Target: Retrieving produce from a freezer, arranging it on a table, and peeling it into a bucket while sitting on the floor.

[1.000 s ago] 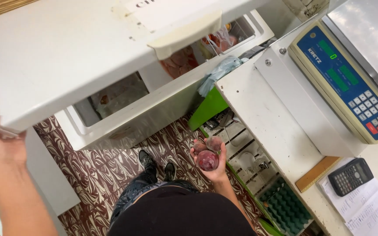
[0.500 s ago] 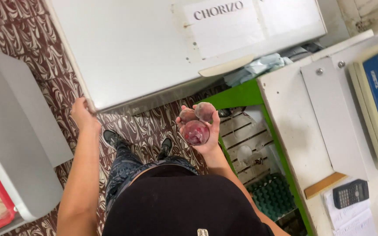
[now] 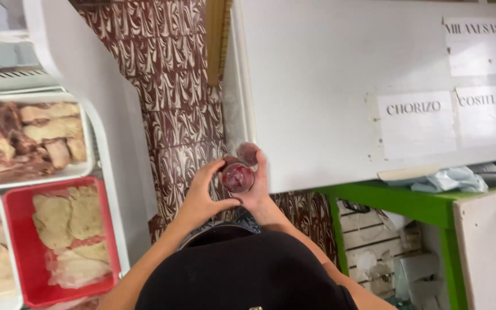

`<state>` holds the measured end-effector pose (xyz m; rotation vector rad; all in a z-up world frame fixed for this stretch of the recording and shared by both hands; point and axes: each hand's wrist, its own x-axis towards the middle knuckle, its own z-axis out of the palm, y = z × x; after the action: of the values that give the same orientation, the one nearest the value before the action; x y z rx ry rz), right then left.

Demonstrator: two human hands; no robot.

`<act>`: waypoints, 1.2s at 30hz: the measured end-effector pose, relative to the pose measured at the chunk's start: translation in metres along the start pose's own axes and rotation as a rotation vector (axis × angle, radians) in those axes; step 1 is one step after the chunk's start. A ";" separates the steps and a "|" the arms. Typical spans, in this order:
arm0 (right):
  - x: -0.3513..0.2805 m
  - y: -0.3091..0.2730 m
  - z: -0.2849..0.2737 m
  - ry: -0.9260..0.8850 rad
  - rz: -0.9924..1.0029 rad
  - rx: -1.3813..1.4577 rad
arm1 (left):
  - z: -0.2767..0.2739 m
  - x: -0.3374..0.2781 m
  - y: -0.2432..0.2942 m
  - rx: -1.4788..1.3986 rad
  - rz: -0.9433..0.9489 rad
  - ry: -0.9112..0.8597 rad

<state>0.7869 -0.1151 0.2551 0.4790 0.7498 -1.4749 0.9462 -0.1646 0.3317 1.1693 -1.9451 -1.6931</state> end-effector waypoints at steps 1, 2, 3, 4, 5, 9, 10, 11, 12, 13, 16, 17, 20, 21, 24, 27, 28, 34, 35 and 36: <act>0.015 0.011 0.016 0.031 0.000 -0.045 | -0.008 0.013 -0.012 0.082 0.082 0.041; 0.030 0.020 0.032 0.063 0.000 -0.091 | -0.016 0.028 -0.023 0.165 0.164 0.083; 0.043 0.024 0.042 0.062 0.004 -0.092 | -0.029 0.041 -0.026 0.166 0.161 0.086; 0.057 0.027 0.051 0.067 -0.024 -0.074 | -0.042 0.056 -0.029 0.179 0.122 0.075; 0.073 0.028 0.061 0.072 -0.054 -0.057 | -0.054 0.073 -0.032 0.191 0.085 0.062; 0.130 0.015 0.105 0.063 -0.107 -0.080 | -0.101 0.136 -0.026 0.230 0.107 0.053; 0.148 0.010 0.119 0.058 -0.147 -0.074 | -0.114 0.155 -0.024 0.130 0.154 0.110; 0.166 0.007 0.133 0.055 -0.185 -0.066 | -0.128 0.173 -0.022 0.030 0.198 0.165; 0.190 -0.001 0.147 0.055 -0.185 -0.064 | -0.147 0.194 -0.022 0.031 0.198 0.164; 0.214 -0.012 0.162 0.028 -0.157 -0.107 | -0.164 0.216 -0.021 -0.021 0.171 0.244; 0.255 -0.043 0.230 -0.014 -0.106 -0.216 | -0.225 0.285 -0.008 -0.163 0.123 0.373; 0.268 -0.052 0.260 -0.047 -0.096 -0.270 | -0.251 0.312 -0.002 -0.236 0.122 0.418; 0.318 -0.077 0.306 -0.073 -0.170 -0.494 | -0.314 0.372 0.033 -0.317 0.176 0.430; 0.333 -0.082 0.318 -0.060 -0.171 -0.490 | -0.326 0.392 0.040 -0.321 0.168 0.420; 0.384 -0.096 0.354 -0.059 -0.215 -0.603 | -0.366 0.458 0.054 -0.412 0.182 0.393; 0.434 -0.109 0.379 -0.008 -0.254 -0.628 | -0.405 0.531 0.054 -0.436 0.125 0.342; 0.454 -0.113 0.384 0.056 -0.270 -0.632 | -0.418 0.556 0.052 -0.412 0.069 0.303; 0.520 -0.142 0.474 0.440 -0.443 -0.485 | -0.504 0.700 0.043 -0.231 -0.130 0.085; 0.538 -0.155 0.488 0.503 -0.506 -0.466 | -0.519 0.733 0.043 -0.220 -0.157 0.082; 0.559 -0.166 0.496 0.531 -0.552 -0.424 | -0.536 0.765 0.041 -0.211 -0.130 0.021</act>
<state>0.6657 -0.8709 0.2310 0.3484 1.6797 -1.6399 0.8276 -1.0915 0.2975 1.2507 -1.6618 -1.8895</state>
